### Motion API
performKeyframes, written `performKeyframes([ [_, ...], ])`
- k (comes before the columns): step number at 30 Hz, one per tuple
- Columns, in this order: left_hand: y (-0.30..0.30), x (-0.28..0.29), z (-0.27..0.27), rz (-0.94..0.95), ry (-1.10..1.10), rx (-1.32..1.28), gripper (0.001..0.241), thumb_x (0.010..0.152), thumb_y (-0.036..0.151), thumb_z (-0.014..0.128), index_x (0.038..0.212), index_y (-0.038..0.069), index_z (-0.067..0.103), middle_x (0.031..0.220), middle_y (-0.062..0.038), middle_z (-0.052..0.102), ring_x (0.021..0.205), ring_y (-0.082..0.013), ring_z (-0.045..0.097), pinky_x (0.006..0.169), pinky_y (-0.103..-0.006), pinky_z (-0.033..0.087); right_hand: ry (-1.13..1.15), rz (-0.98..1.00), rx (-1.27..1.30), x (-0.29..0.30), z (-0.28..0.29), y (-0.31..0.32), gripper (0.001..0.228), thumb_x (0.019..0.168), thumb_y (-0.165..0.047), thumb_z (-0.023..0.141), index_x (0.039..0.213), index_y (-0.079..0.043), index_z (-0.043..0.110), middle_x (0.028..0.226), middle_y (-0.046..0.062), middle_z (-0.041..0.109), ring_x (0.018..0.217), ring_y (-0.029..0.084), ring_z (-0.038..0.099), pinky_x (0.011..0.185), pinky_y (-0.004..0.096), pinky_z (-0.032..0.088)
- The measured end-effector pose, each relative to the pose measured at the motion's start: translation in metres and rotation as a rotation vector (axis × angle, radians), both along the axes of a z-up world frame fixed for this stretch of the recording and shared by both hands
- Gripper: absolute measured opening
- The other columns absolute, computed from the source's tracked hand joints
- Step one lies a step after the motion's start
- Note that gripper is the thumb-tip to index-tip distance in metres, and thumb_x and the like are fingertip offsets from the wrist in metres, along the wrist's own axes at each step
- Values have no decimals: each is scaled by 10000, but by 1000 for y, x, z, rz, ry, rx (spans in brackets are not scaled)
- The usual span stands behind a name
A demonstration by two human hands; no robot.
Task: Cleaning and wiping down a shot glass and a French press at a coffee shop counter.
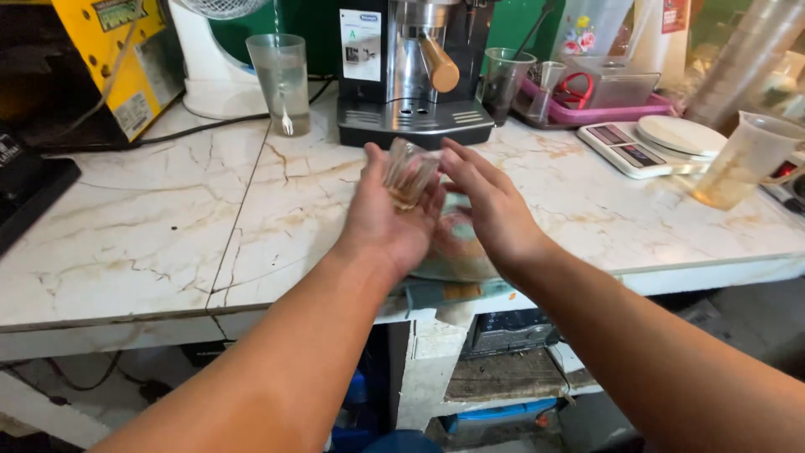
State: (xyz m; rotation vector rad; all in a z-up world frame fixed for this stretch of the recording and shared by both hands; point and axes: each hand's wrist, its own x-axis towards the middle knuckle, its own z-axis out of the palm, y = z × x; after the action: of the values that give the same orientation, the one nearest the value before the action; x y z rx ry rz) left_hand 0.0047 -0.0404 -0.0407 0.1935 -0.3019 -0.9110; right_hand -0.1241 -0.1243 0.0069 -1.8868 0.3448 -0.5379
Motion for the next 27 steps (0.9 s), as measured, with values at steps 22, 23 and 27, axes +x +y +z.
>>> performKeyframes([
  [22,-115,-85,46,-111,-2161,1481,773,975,585,302,1643,296,43,1719,-47,-136,1519,-538,-211,1205,-672,-132,-383,-354,556,-38,-5,-115,511,795,-103,786,1218,-67,502,1018,79,698,843,226,720,717,429,599],
  [23,-129,-87,46,-100,-2164,1477,773,975,585,302,1643,296,43,1719,-47,-136,1519,-538,-211,1205,-672,-132,-389,-353,550,-36,-4,-133,511,795,-103,786,1218,-67,502,1018,79,698,843,226,720,717,429,599],
  [27,-191,-92,47,-135,-2286,1340,740,979,555,279,1641,282,92,1729,-31,-137,1523,-538,-209,1200,-686,-130,-380,-377,488,-33,3,-205,497,812,-150,817,1197,-63,514,1011,87,692,775,203,658,662,355,531],
])
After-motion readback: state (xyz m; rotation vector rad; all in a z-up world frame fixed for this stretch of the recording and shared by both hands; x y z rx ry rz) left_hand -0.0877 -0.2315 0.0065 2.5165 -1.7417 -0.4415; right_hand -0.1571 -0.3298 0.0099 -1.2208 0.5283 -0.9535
